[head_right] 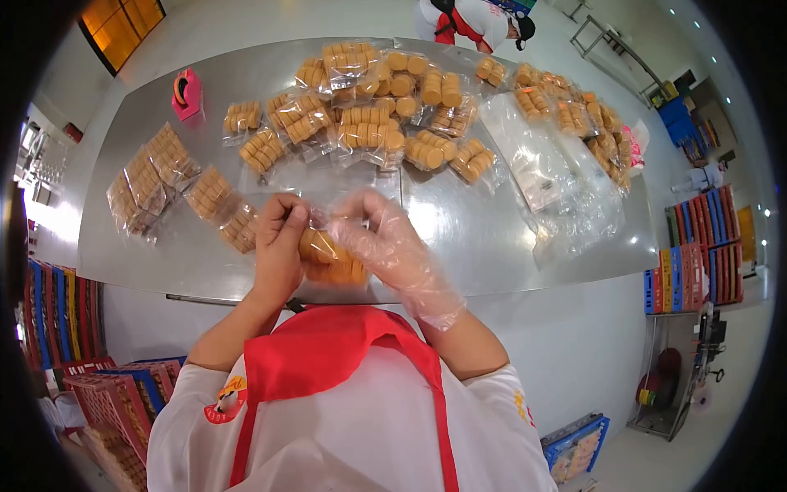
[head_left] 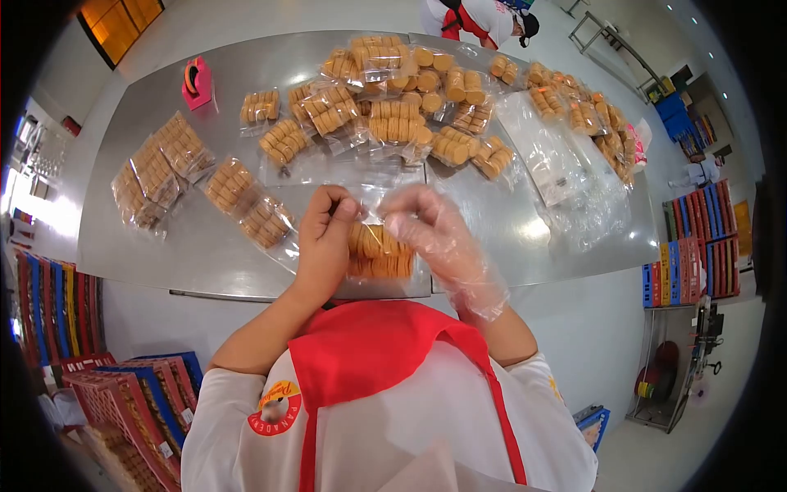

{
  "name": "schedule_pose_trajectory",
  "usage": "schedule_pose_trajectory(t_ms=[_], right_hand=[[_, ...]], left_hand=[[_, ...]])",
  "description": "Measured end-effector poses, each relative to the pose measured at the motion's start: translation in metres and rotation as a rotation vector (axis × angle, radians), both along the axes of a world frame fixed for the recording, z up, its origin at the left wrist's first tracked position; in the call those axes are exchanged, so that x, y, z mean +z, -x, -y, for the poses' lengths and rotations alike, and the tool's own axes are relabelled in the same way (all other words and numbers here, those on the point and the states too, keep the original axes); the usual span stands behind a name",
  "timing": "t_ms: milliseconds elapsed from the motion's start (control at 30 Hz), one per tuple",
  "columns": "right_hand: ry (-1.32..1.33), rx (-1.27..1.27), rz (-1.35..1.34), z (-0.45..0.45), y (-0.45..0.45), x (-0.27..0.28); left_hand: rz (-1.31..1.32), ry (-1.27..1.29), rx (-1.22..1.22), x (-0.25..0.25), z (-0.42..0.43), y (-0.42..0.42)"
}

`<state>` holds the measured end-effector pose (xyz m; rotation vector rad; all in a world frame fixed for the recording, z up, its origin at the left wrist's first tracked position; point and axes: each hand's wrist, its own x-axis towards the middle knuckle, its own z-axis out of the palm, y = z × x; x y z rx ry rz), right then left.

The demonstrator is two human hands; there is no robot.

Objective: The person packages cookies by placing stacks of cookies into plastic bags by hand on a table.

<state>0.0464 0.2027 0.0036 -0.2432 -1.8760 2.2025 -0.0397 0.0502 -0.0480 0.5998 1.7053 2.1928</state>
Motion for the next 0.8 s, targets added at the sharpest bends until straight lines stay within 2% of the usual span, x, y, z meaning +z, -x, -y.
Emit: schedule_pose_trajectory(t_ms=[100,167,267,400,500,600,700,800], right_hand=[[0.045,0.039,0.147,-0.003,-0.002,-0.032],[0.164,0.019,0.109,0.003,-0.004,-0.042],[0.273,-0.009,0.157,0.008,-0.006,-0.043],[0.272,0.11,0.367,0.009,-0.009,-0.035],[0.293,0.119,0.37,0.008,-0.017,-0.051],[0.185,0.095,0.321,0.012,-0.017,-0.053],[-0.048,0.12,0.231,0.023,-0.014,-0.047],[0.087,0.111,0.311,0.028,-0.012,-0.025]], left_hand=[[0.187,-0.033,0.011,-0.02,0.005,-0.009],[0.316,-0.067,0.015,-0.021,0.005,-0.017],[0.808,-0.106,-0.21,0.01,0.008,-0.02],[0.791,-0.077,-0.237,-0.015,0.022,-0.025],[0.813,-0.089,-0.192,-0.027,0.027,-0.029],[0.834,-0.103,-0.196,-0.016,0.029,-0.032],[0.817,-0.08,-0.231,-0.008,0.032,-0.031],[0.8,-0.123,-0.179,-0.018,0.035,-0.035]])
